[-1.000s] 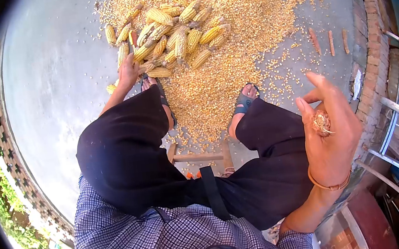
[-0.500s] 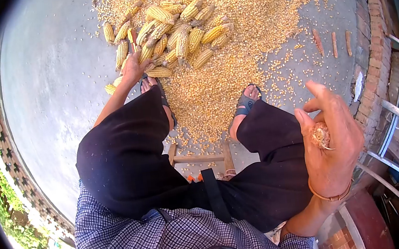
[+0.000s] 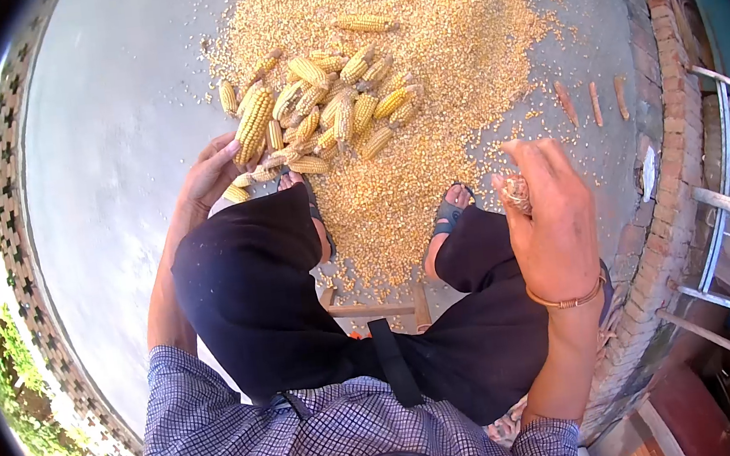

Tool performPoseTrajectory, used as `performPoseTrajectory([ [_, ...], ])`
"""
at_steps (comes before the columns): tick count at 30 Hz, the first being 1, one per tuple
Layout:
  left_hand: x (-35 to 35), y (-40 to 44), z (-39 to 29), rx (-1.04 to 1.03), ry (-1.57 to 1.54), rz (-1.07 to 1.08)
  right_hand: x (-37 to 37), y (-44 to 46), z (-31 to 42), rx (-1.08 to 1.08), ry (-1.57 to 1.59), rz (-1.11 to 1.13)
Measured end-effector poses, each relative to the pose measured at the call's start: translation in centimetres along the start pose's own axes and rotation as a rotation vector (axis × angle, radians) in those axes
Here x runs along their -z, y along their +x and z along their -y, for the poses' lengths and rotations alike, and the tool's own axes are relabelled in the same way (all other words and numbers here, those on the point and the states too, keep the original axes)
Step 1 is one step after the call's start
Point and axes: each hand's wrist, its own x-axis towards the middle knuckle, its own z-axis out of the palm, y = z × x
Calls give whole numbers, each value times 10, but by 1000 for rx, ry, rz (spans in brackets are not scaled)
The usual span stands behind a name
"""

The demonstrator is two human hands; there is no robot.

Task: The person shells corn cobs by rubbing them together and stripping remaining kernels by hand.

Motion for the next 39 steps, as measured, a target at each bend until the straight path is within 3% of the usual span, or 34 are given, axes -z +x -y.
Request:
performPoseTrajectory([
  [5,-74,-26,-101,-295,38,332,2,-1,11,-7,44,-65],
  [9,-145,-57,-144,-365,54,436,4,4,5,-38,68,-109],
  [12,-191,-71,-151,-416,15,517,28,22,25,-30,75,-207],
  [15,-235,-81,-147,-427,-130,632,30,50,31,-29,283,-385],
  [18,-269,-88,-134,-326,-332,474,18,65,32,-71,569,-388],
  [22,-278,-73,-112,-337,-538,627,-29,52,7,-227,1005,-320],
  [27,-268,-59,-92,-199,-672,527,-27,46,22,-267,1155,-197],
  [31,-257,-48,-86,-197,-659,571,-16,47,33,-286,1240,-99],
  [39,-258,-45,-78,-125,-644,545,-11,47,32,-225,1343,-88],
])
